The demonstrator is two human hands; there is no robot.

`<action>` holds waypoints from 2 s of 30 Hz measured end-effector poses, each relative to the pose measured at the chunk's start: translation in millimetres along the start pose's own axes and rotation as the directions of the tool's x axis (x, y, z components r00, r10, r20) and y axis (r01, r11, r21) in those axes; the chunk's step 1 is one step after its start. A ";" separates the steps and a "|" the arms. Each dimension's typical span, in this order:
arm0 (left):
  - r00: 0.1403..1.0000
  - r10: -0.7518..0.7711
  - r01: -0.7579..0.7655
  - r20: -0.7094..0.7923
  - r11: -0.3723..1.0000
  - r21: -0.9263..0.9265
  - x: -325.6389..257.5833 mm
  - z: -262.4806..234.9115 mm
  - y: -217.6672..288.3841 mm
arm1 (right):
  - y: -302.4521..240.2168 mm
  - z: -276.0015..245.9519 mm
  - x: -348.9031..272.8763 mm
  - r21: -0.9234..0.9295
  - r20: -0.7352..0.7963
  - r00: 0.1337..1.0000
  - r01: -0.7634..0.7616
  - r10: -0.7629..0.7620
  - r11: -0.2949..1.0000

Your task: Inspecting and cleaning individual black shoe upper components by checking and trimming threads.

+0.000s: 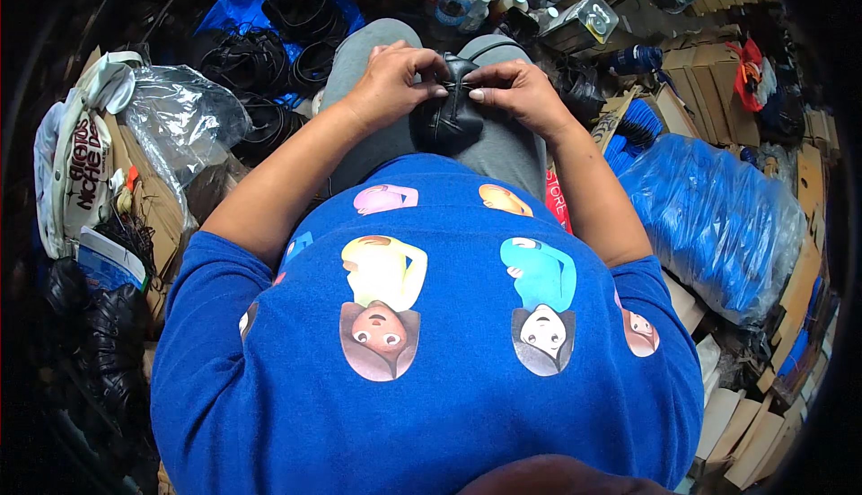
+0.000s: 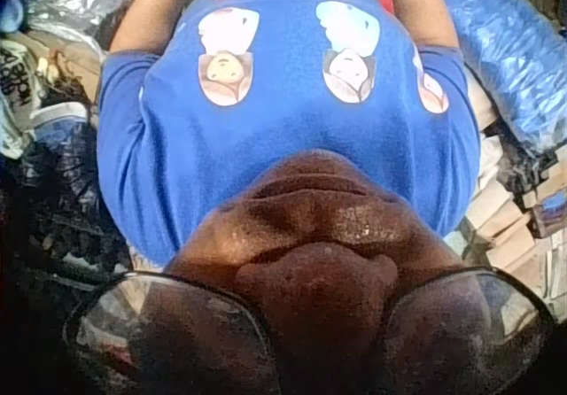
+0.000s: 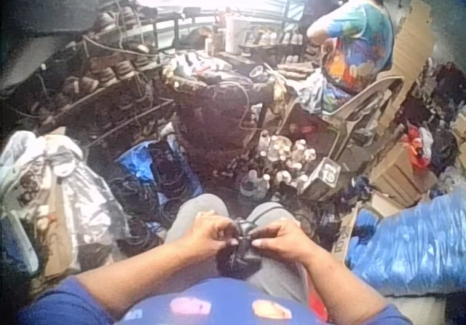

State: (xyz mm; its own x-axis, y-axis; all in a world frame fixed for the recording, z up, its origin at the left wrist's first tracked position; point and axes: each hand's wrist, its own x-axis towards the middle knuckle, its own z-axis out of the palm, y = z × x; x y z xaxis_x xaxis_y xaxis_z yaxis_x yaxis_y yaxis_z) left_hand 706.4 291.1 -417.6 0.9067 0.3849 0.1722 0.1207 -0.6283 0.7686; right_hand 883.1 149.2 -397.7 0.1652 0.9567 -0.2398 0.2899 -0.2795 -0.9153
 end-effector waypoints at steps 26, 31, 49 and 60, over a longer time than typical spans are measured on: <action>0.909 0.018 -0.245 0.416 0.831 0.499 -14.2 -41.2 39.7 | -39.6 1.4 -21.8 -0.811 0.193 0.963 0.265 -0.189 0.521; 0.952 -0.089 -0.054 0.293 0.893 0.447 -49.6 -81.7 7.5 | -12.9 -32.3 -41.3 -0.802 0.023 0.985 0.120 -0.170 0.586; 0.943 -0.316 0.193 0.102 0.272 -0.943 -18.4 -42.5 -1.7 | -3.5 -20.0 -18.9 0.647 -0.206 0.967 0.018 0.152 0.762; 0.834 -0.073 0.009 0.547 0.993 0.119 37.8 -25.0 38.7 | -30.2 -4.7 -15.4 -0.346 0.088 0.951 -0.251 0.297 0.904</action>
State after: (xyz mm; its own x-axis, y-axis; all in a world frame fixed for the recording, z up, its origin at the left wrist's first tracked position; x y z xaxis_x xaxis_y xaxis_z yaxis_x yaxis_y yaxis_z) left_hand 735.2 298.2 -366.0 0.9684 -0.0026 -0.2493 0.1762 -0.7004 0.6917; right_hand 876.2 142.5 -364.9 0.1601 0.8337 -0.5285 0.5468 -0.5207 -0.6557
